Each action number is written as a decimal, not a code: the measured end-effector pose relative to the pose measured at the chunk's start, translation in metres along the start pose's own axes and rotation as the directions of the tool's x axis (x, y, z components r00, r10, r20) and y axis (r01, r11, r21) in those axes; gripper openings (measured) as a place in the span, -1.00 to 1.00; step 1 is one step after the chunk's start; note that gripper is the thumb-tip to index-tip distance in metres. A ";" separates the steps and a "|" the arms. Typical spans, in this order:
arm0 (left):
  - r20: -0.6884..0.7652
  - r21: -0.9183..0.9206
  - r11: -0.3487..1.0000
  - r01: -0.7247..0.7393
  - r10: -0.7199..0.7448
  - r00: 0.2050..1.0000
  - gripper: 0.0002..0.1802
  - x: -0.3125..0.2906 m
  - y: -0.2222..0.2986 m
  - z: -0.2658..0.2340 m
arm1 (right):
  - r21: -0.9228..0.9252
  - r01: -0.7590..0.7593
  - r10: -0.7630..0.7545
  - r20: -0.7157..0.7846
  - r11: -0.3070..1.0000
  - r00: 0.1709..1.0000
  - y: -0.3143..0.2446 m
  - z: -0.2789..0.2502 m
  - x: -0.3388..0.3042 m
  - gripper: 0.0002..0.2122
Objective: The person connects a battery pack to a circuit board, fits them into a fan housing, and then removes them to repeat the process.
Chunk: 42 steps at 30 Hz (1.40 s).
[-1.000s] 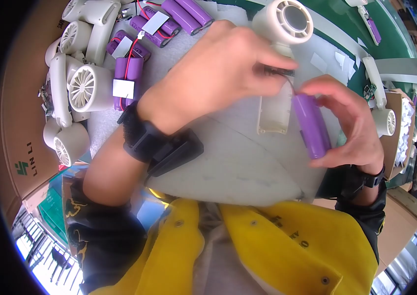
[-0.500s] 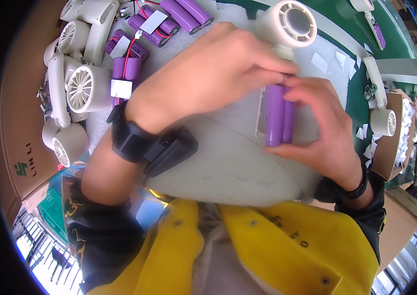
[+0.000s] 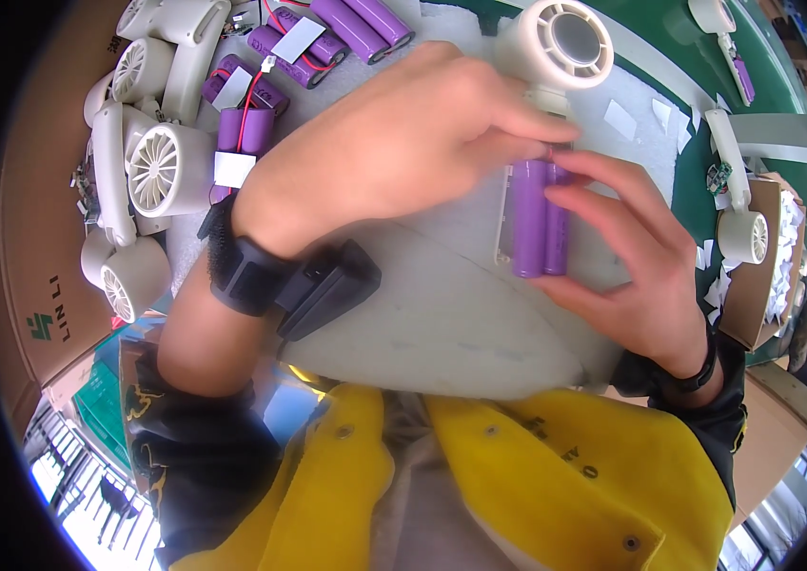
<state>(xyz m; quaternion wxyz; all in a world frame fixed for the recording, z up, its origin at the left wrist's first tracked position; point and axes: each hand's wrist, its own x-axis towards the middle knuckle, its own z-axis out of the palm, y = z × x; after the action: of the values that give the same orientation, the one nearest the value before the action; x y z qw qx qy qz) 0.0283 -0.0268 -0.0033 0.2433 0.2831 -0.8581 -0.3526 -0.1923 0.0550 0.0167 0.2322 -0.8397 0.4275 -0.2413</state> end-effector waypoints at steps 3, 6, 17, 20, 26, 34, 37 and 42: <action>0.003 -0.004 1.000 0.005 -0.005 1.000 -0.62 0.000 0.000 0.000 | -0.033 0.040 -0.040 -0.022 0.999 0.999 -0.001 0.002 -0.001 -0.50; 0.011 -0.020 0.999 0.027 -0.026 1.000 -0.63 0.001 0.002 0.000 | -0.054 0.061 -0.064 -0.054 0.997 0.996 -0.001 0.007 -0.004 -0.55; -0.019 -0.011 0.998 0.062 -0.062 0.998 -0.66 0.001 -0.001 0.002 | -0.074 0.157 -0.165 -0.118 0.985 0.979 0.002 0.013 -0.003 -0.65; -0.025 -0.021 0.998 0.065 -0.066 0.998 -0.67 0.002 -0.001 0.003 | -0.025 -0.085 0.080 -0.153 0.996 0.985 -0.006 0.014 0.000 -0.63; 0.004 -0.059 0.993 0.103 -0.103 0.995 -0.67 0.004 0.002 0.002 | 0.044 -0.066 0.069 -0.070 0.997 0.995 0.009 0.009 0.002 -0.55; 0.021 -0.035 0.994 0.107 -0.106 0.994 -0.64 0.004 0.003 0.003 | 0.074 -0.028 0.030 -0.032 0.997 0.999 0.016 0.008 0.003 -0.47; -0.010 -0.154 0.984 0.085 -0.087 0.996 -0.60 0.003 0.004 0.004 | 0.075 -0.042 0.044 -0.036 0.996 0.998 0.015 0.010 0.003 -0.47; 0.099 -0.218 0.946 0.241 -0.224 0.970 -0.59 0.005 0.008 -0.001 | 0.045 -0.129 0.129 0.007 0.991 0.992 0.010 0.010 0.005 -0.42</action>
<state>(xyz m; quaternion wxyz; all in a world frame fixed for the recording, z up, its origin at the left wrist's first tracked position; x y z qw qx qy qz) 0.0221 -0.0257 0.0044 0.1995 0.3394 -0.7808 -0.4851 -0.1899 0.0475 0.0034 0.2670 -0.8053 0.4750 -0.2338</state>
